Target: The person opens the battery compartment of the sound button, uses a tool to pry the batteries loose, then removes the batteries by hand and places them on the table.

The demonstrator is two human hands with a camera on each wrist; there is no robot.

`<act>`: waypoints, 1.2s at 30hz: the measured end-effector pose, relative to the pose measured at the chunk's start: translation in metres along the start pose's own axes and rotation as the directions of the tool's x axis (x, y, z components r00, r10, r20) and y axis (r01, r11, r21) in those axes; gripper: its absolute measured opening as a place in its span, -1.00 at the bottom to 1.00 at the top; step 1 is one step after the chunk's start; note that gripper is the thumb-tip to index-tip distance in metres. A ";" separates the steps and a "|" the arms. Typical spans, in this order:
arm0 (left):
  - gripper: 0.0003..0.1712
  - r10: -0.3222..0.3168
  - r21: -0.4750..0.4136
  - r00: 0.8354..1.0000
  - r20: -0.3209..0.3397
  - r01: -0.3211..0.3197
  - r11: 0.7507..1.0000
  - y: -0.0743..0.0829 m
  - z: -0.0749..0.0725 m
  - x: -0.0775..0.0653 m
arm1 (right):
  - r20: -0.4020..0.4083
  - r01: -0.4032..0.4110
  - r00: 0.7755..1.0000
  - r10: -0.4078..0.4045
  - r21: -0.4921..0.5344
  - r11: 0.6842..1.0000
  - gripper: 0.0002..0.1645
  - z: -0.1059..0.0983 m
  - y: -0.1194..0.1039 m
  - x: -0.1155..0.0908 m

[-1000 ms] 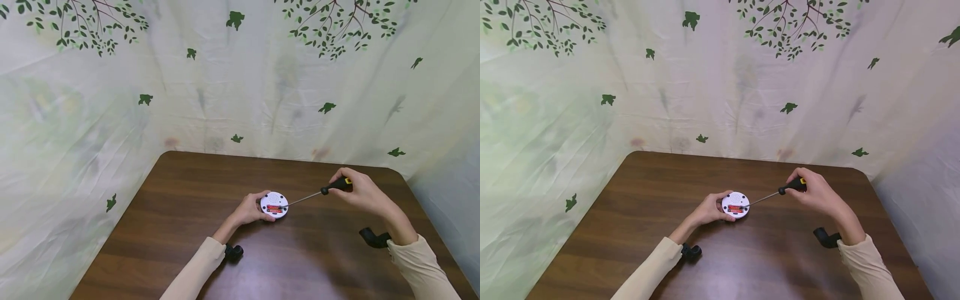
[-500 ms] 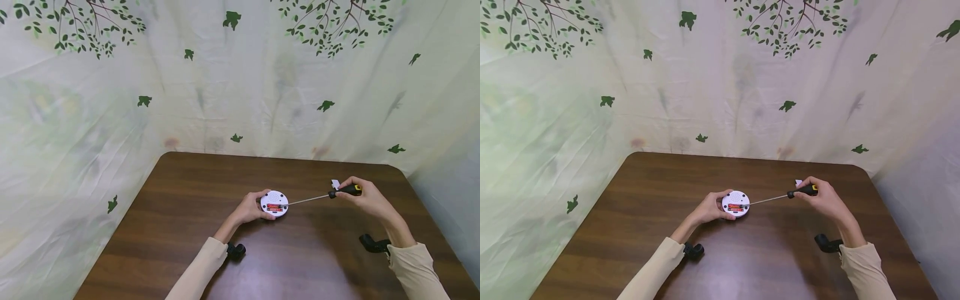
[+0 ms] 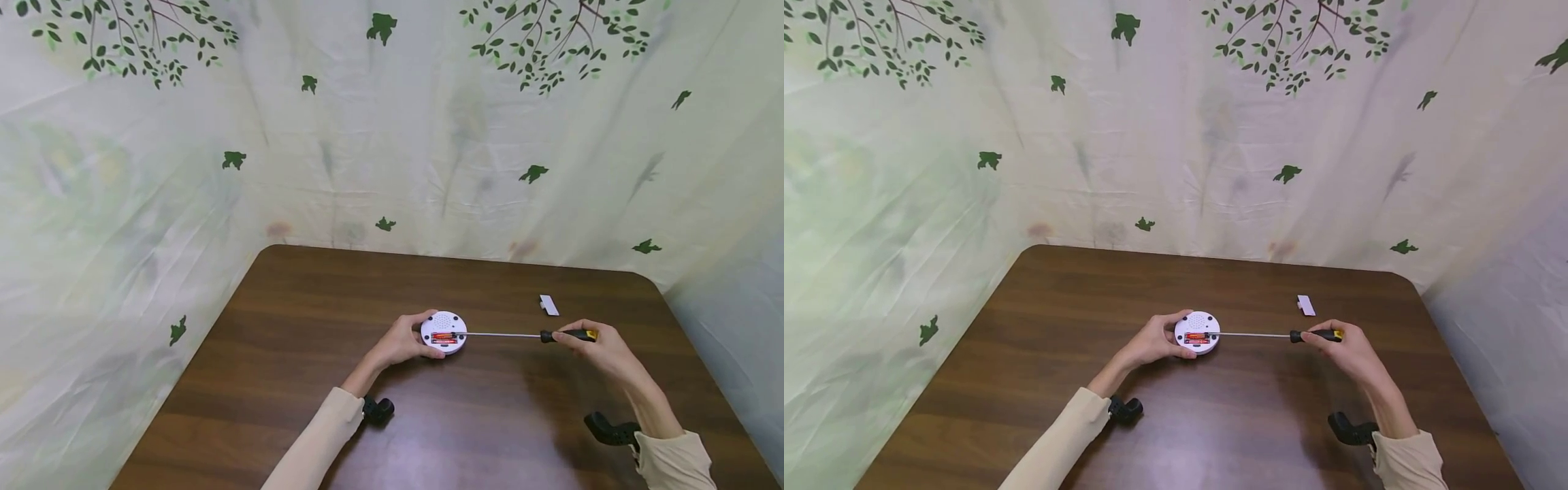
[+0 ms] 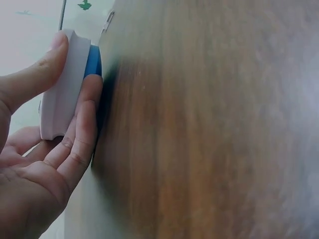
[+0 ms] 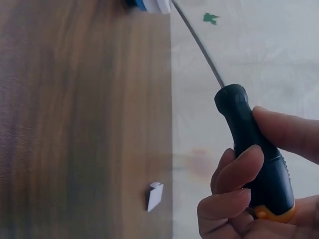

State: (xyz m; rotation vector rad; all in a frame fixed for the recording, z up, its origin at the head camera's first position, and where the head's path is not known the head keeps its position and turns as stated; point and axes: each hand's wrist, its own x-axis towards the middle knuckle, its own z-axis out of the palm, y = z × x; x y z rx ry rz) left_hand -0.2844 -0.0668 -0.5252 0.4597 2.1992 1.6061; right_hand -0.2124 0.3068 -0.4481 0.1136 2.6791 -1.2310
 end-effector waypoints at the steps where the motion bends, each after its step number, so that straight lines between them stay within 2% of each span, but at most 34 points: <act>1: 0.06 -0.005 0.000 1.000 0.005 0.005 1.000 0.001 -0.001 0.000 | 0.002 -0.008 1.000 0.008 0.006 1.000 -0.40 0.000 0.000 -0.002; 4: 0.07 -0.007 0.005 1.000 0.016 0.007 1.000 0.003 -0.002 0.000 | -0.014 0.005 1.000 -0.005 0.015 1.000 -0.39 -0.003 -0.002 -0.006; 9: 0.06 0.015 -0.009 1.000 0.014 -0.015 1.000 0.007 -0.003 0.002 | -0.069 0.097 0.993 -0.099 -0.035 0.995 -0.44 -0.013 -0.012 -0.011; 18: 0.05 0.026 0.013 0.999 -0.020 -0.025 1.000 0.005 -0.003 0.002 | -0.084 0.164 0.981 -0.174 -0.110 0.980 -0.50 -0.018 -0.027 -0.013; 25: 0.04 0.042 0.070 0.996 -0.074 -0.037 0.997 0.004 0.000 0.000 | -0.070 0.181 0.980 -0.188 -0.096 0.979 -0.51 -0.017 -0.034 -0.014; 36: 0.02 0.047 0.024 0.998 -0.043 -0.046 0.999 0.002 0.003 0.001 | -0.065 0.196 0.976 -0.207 -0.143 0.970 -0.51 -0.015 -0.038 -0.015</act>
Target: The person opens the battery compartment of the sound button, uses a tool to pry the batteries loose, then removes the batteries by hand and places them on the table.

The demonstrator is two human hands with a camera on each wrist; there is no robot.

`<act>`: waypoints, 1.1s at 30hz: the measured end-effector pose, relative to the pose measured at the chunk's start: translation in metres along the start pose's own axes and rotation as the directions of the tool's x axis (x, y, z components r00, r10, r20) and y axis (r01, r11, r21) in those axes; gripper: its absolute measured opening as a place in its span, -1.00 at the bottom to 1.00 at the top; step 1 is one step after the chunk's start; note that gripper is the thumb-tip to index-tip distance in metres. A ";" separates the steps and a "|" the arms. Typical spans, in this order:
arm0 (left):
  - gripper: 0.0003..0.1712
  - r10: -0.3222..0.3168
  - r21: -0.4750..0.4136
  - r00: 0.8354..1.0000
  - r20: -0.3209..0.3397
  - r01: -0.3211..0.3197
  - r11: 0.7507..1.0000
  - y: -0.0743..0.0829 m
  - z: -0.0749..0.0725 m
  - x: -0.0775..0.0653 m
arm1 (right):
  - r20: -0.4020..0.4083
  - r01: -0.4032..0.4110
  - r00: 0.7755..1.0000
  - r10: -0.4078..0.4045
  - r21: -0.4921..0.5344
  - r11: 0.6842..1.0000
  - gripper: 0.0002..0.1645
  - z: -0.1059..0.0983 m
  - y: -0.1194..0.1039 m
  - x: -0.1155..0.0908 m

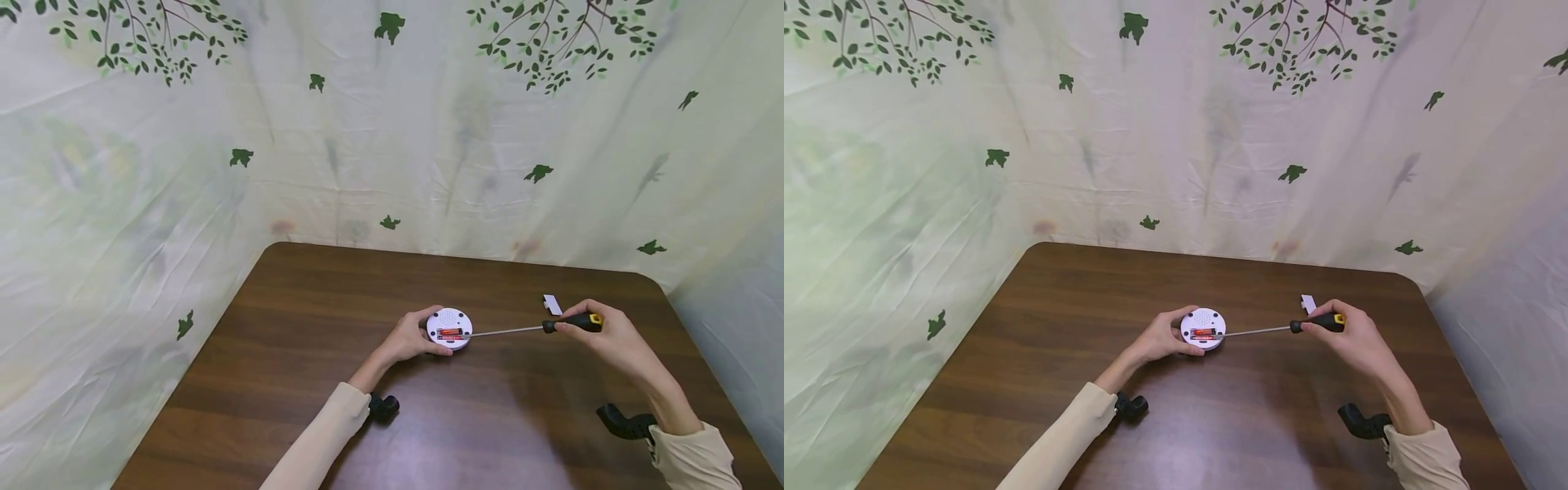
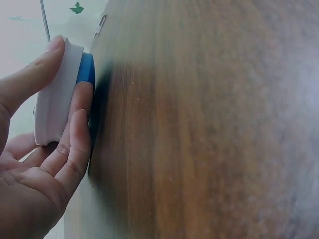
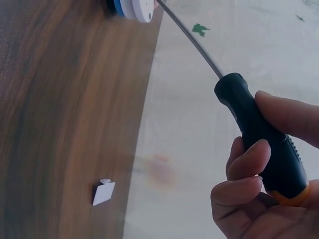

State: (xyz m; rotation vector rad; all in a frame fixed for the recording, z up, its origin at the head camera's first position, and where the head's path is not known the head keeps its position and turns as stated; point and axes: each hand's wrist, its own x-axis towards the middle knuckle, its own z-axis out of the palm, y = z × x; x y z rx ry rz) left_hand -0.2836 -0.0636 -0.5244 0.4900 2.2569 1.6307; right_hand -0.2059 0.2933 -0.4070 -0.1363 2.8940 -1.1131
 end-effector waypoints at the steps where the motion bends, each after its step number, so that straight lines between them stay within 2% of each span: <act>1: 0.02 -0.001 0.002 1.000 0.001 0.001 1.000 -0.001 0.000 0.001 | 0.006 0.000 1.000 0.000 -0.001 1.000 -0.51 0.000 0.000 0.001; 9: 0.01 0.022 0.037 1.000 0.001 -0.022 0.999 0.000 -0.001 0.002 | 0.021 0.017 1.000 -0.016 -0.007 1.000 -0.54 0.000 -0.003 0.004; 23: 0.06 0.016 0.094 1.000 0.006 -0.016 0.995 0.001 -0.001 0.003 | 0.033 0.025 0.999 -0.024 -0.031 0.999 -0.53 -0.003 -0.002 0.009; 29: 0.06 0.001 0.100 1.000 0.010 -0.002 0.995 0.003 -0.002 0.003 | 0.017 0.066 0.998 -0.065 -0.094 0.993 -0.57 -0.007 -0.019 0.013; 33: 0.07 -0.002 0.093 1.000 0.009 0.001 0.996 0.003 -0.001 0.003 | 0.012 0.145 0.989 -0.145 -0.121 0.982 -0.64 -0.008 -0.038 0.017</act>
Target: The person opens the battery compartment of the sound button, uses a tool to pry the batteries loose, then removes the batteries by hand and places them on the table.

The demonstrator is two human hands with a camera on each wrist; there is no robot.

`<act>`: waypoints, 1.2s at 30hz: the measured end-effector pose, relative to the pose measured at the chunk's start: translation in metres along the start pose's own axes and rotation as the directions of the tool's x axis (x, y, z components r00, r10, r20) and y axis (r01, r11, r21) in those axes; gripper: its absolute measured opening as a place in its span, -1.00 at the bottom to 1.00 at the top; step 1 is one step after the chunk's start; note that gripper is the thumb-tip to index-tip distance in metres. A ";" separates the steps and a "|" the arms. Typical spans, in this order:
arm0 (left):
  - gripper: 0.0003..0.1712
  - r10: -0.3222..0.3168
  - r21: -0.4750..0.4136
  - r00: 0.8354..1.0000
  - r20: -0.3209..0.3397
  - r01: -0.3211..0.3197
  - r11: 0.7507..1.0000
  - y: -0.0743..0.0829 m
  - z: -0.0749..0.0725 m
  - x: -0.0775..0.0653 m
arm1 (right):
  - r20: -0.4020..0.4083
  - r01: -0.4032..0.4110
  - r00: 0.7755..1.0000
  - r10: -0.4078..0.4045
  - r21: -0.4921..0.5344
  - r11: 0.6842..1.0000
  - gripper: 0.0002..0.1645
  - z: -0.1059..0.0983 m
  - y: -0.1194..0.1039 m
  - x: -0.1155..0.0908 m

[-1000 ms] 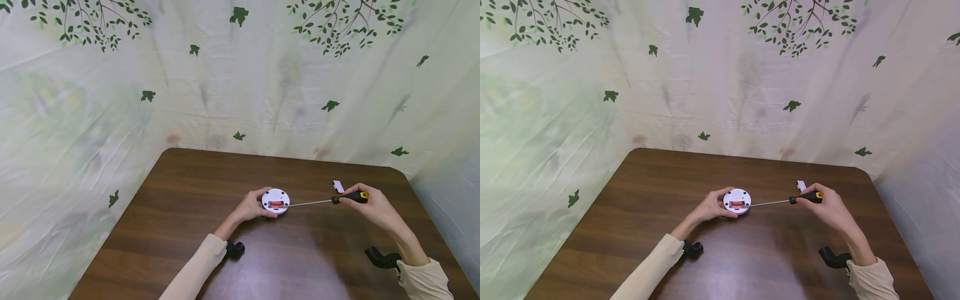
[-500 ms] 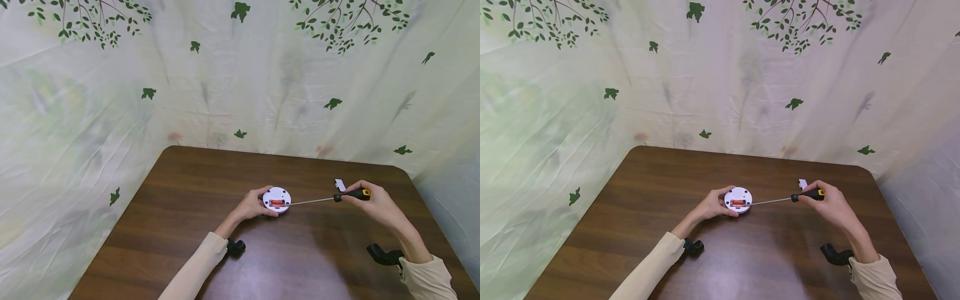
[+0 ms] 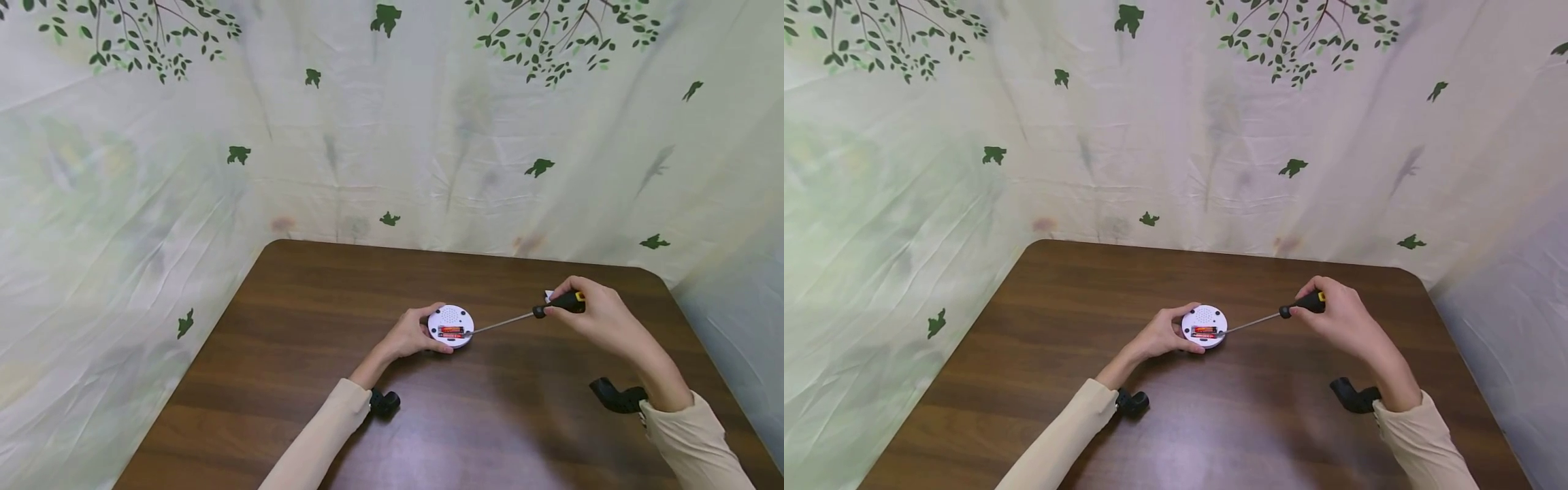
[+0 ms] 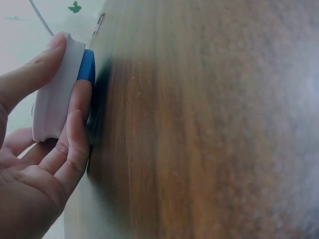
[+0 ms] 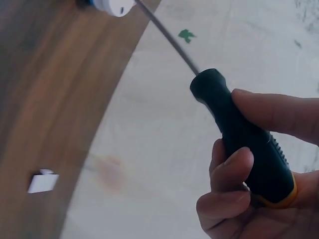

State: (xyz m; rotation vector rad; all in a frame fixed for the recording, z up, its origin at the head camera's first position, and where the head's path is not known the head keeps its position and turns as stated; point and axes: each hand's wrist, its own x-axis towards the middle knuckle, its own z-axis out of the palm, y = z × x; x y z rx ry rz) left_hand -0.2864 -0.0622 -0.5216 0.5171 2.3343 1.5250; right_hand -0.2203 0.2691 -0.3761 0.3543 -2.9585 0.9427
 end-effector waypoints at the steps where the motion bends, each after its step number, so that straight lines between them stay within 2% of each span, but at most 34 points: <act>1: 0.07 0.002 -0.002 1.000 -0.001 -0.002 1.000 0.000 0.000 0.000 | -0.003 0.020 1.000 -0.020 -0.009 1.000 -0.66 -0.001 -0.005 0.001; 7: 0.07 0.015 0.027 1.000 -0.014 -0.015 1.000 -0.001 0.001 0.002 | -0.023 0.108 0.994 -0.110 -0.078 0.991 -0.76 -0.002 -0.024 0.008; 12: 0.09 0.029 0.095 0.999 -0.027 -0.026 0.995 -0.001 0.001 0.003 | -0.017 0.110 0.994 -0.111 -0.070 0.991 -0.76 -0.001 -0.021 0.012; 18: 0.08 0.043 0.148 0.998 -0.047 -0.036 0.988 0.001 0.001 0.005 | 0.037 0.002 0.999 -0.003 0.019 1.000 -0.68 0.000 0.008 0.015; 26: 0.07 0.040 0.091 0.998 -0.044 -0.036 0.995 -0.001 0.003 0.003 | 0.064 -0.131 0.990 0.122 0.159 0.979 -0.57 0.014 0.051 0.005; 31: 0.06 0.026 0.057 0.999 -0.042 -0.024 0.998 -0.002 0.002 0.001 | 0.093 -0.220 0.975 0.204 0.216 0.951 -0.49 0.027 0.066 -0.001; 36: 0.05 0.033 0.055 0.999 -0.037 -0.031 0.998 -0.002 0.001 0.002 | 0.149 -0.324 0.944 0.294 0.257 0.911 -0.44 0.036 0.077 -0.008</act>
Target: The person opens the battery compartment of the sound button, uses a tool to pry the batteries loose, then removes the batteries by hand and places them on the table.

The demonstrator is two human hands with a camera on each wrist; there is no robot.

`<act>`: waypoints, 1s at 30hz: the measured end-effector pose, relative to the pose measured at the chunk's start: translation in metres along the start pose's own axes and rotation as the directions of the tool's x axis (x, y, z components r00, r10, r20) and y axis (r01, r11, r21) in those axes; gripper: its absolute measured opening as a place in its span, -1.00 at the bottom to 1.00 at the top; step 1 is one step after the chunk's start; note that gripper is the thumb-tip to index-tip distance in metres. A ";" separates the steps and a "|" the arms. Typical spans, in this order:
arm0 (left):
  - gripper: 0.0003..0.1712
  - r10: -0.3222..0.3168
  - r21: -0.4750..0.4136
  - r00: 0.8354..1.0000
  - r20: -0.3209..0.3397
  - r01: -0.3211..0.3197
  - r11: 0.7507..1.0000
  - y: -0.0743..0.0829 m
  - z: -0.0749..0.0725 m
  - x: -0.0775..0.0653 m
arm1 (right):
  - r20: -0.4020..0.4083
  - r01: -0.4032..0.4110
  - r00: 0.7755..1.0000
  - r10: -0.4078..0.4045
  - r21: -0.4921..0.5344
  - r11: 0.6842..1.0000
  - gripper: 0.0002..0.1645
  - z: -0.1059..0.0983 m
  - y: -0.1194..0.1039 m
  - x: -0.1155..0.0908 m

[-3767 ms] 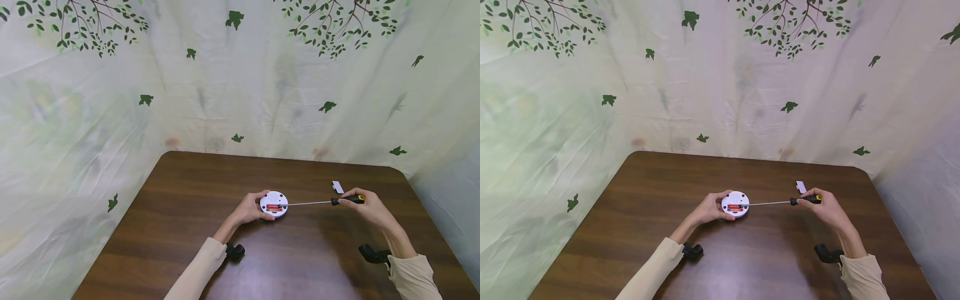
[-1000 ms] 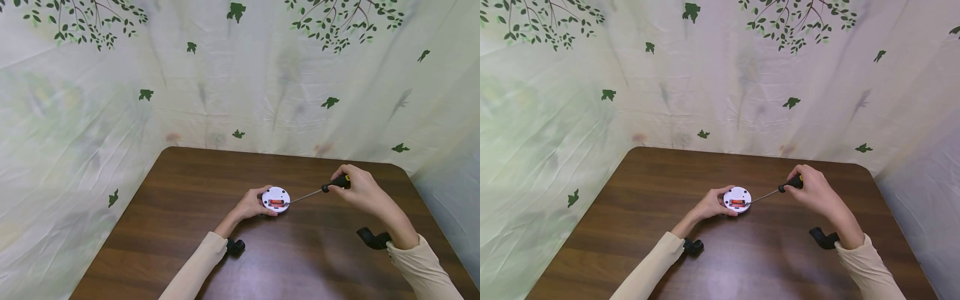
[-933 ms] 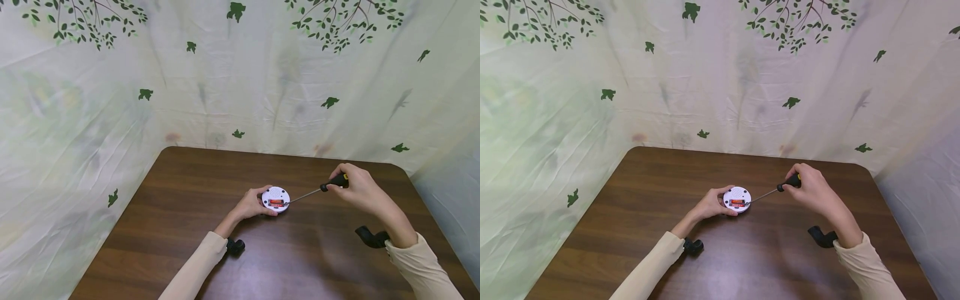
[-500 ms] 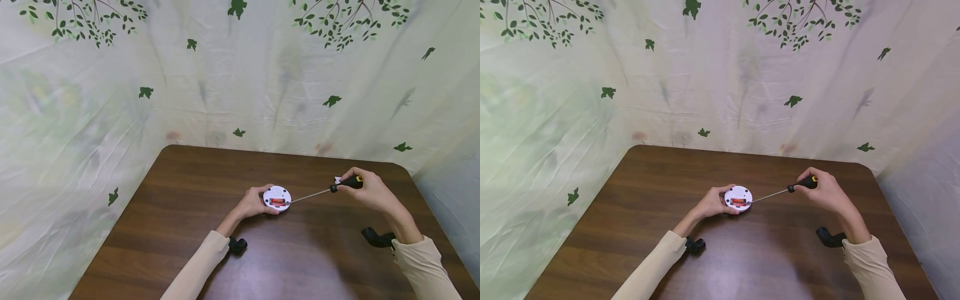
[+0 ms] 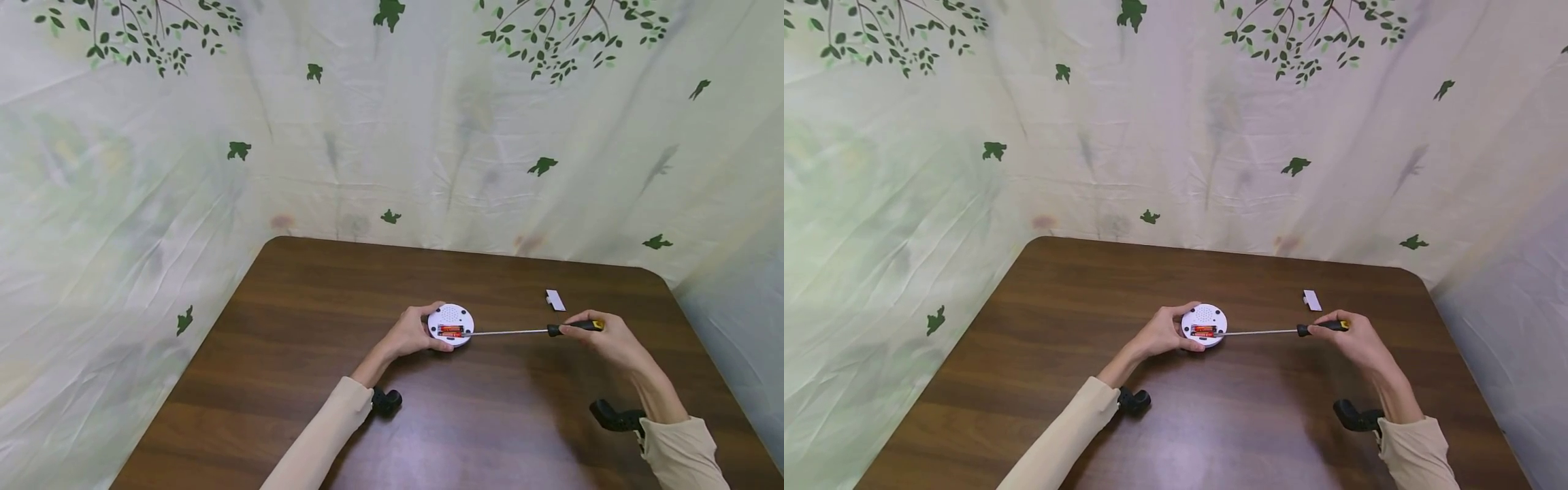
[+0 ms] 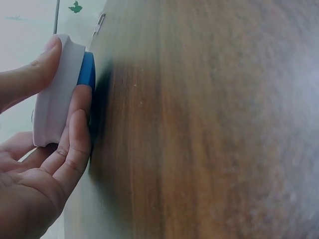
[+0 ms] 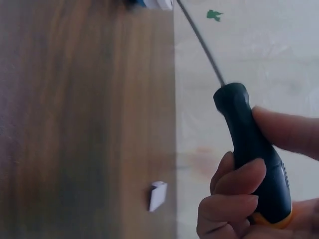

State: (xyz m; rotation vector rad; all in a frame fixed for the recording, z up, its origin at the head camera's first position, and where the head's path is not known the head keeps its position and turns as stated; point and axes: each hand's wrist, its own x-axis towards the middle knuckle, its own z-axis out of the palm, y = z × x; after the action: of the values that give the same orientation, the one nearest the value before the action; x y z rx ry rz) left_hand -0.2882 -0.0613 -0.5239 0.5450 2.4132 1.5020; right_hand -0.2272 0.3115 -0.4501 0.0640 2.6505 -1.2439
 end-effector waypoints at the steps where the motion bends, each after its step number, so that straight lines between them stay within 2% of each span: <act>1: 0.05 -0.003 -0.002 1.000 0.001 0.003 1.000 0.000 0.000 0.000 | 0.010 -0.025 1.000 0.024 0.016 1.000 -0.43 0.001 0.002 -0.001; 6: 0.03 -0.019 -0.026 1.000 0.005 0.019 0.999 -0.001 0.000 0.001 | 0.051 -0.144 0.989 0.140 0.065 0.987 -0.40 0.007 0.008 -0.004; 11: 0.01 -0.019 -0.062 1.000 0.014 0.020 0.998 0.000 0.000 0.001 | 0.079 -0.192 0.980 0.183 0.115 0.975 -0.47 0.008 0.011 -0.005; 17: 0.01 -0.036 -0.079 0.999 0.025 0.037 0.996 -0.001 0.001 0.001 | 0.096 -0.196 0.978 0.183 0.154 0.968 -0.54 0.009 0.014 -0.008; 21: -0.01 -0.018 -0.109 0.999 0.029 0.021 0.994 0.000 0.001 0.002 | 0.079 -0.192 0.980 0.181 0.167 0.967 -0.52 0.009 0.015 -0.011; 27: -0.03 0.013 -0.135 0.999 0.033 -0.009 0.991 -0.001 0.002 0.003 | 0.039 -0.183 0.983 0.180 0.145 0.972 -0.44 0.008 0.013 -0.018; 30: -0.04 0.005 -0.133 1.000 0.026 -0.002 0.991 -0.001 0.002 0.002 | 0.000 -0.152 0.988 0.152 0.099 0.983 -0.38 0.007 0.012 -0.022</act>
State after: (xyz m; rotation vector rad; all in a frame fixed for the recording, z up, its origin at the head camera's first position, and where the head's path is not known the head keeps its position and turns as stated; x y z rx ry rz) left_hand -0.2895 -0.0593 -0.5255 0.5364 2.2732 1.6325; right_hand -0.2029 0.3149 -0.4595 0.2817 2.5342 -1.3252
